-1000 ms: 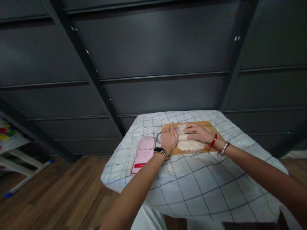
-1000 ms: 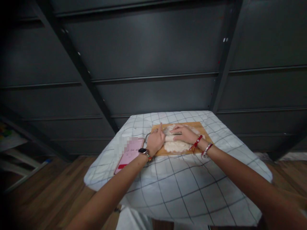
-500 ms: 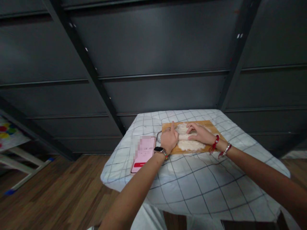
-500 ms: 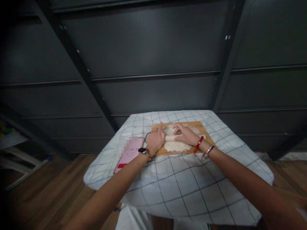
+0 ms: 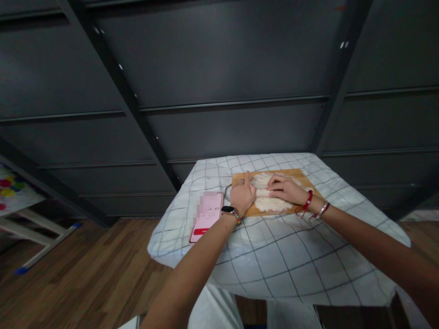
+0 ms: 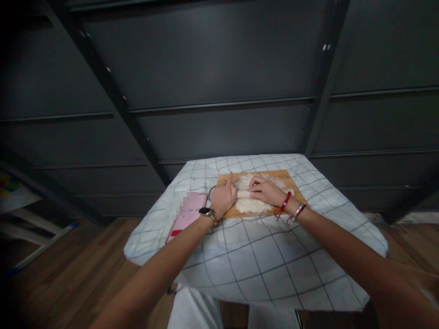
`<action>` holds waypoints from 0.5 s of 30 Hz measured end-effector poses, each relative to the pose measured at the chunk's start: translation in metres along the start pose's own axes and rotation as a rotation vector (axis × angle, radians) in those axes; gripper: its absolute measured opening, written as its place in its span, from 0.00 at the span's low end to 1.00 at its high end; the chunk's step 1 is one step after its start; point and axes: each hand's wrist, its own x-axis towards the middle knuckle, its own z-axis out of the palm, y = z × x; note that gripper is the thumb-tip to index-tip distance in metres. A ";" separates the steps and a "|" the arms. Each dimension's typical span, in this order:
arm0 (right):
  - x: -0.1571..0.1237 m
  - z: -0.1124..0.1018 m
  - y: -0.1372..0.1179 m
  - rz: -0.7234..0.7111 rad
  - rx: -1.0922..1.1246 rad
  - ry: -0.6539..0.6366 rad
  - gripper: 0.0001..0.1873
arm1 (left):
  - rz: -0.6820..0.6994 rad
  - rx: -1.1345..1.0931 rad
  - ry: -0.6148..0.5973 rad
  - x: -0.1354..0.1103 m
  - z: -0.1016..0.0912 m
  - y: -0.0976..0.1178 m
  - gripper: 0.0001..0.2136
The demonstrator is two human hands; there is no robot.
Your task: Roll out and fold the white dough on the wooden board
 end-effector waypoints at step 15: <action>-0.010 -0.005 0.001 -0.030 0.016 -0.102 0.11 | -0.005 0.010 0.008 0.000 -0.001 0.001 0.27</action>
